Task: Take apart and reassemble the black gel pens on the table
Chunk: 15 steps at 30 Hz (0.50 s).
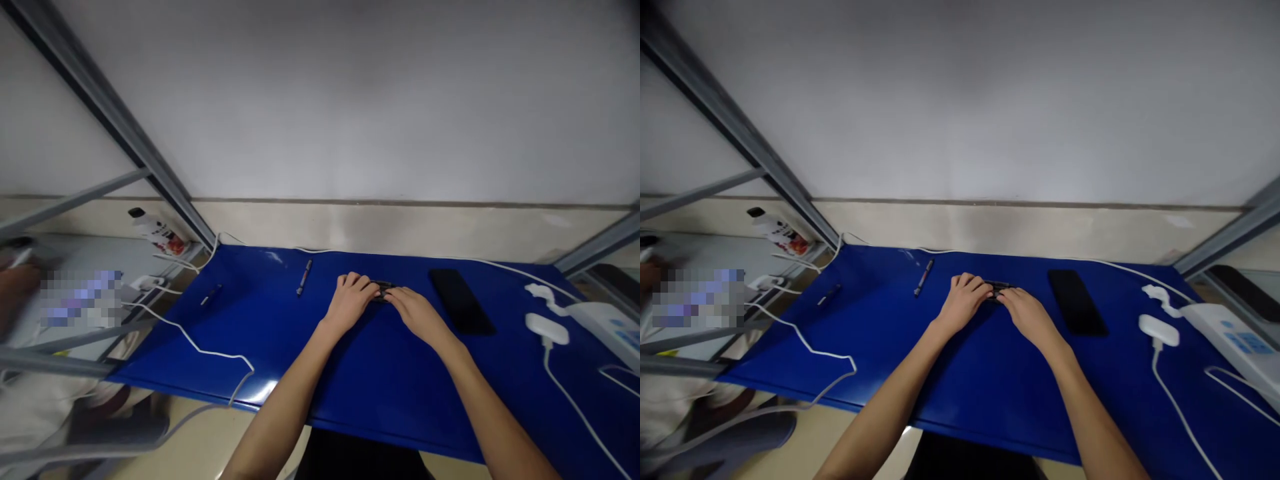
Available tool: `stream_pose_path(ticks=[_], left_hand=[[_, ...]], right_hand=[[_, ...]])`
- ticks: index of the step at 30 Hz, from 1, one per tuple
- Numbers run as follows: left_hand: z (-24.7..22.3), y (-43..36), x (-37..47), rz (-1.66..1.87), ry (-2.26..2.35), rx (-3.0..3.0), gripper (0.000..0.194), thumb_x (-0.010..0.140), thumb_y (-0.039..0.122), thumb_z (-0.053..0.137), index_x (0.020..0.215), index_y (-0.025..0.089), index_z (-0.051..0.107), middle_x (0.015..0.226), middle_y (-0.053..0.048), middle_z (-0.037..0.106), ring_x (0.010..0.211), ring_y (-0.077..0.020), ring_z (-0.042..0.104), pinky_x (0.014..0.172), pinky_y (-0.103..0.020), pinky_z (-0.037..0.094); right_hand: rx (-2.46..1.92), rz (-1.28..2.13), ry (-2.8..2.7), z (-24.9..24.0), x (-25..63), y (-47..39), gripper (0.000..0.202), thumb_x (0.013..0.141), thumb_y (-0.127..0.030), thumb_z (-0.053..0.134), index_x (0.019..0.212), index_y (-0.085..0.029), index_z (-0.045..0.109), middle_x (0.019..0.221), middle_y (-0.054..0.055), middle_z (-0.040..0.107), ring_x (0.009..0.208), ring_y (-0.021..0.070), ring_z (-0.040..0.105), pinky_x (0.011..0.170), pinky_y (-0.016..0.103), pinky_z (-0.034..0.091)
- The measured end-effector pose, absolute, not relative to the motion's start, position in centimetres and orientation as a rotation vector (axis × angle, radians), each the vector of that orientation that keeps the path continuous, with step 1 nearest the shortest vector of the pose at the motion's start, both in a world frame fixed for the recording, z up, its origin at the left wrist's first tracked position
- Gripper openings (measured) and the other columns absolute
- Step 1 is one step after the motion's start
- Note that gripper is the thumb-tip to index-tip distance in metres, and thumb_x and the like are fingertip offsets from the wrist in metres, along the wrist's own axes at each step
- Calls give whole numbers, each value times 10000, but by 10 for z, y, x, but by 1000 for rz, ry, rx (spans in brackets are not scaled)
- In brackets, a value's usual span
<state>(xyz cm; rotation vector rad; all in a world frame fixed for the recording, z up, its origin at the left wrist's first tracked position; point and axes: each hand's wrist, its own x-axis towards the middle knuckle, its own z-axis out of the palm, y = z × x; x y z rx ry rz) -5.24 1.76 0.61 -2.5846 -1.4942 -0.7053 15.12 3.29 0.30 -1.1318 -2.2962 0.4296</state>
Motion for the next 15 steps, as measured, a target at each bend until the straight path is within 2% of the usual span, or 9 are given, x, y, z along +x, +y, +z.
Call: stream_pose_path(ticks=[6, 11, 15], left_hand=[[6, 16, -53, -675, -1510, -2593, 329, 1028, 387, 322, 1005, 232, 611, 990, -42, 616, 975, -193, 461, 802, -355, 294], [7, 16, -55, -685, -1515, -2584, 324, 1033, 373, 319, 1006, 226, 607, 987, -38, 620, 971, -187, 462, 817, -362, 289], [8, 17, -54, -708, -1542, -2579, 353, 1035, 385, 305, 986, 219, 612, 957, -36, 624, 947, -182, 469, 800, -364, 290]], right_hand=[[-1074, 464, -2269, 2, 150, 35, 306, 980, -359, 450, 1010, -236, 728, 985, 79, 750, 895, 268, 695, 830, 427, 542], [-1007, 342, -2267, -5, 149, 34, 300, 993, -354, 444, 1040, -217, 707, 1026, 93, 735, 907, 264, 662, 843, 424, 514], [-999, 276, -2265, -2, 146, 32, 305, 989, -368, 445, 1048, -208, 697, 888, 100, 709, 793, 257, 610, 780, 425, 505]])
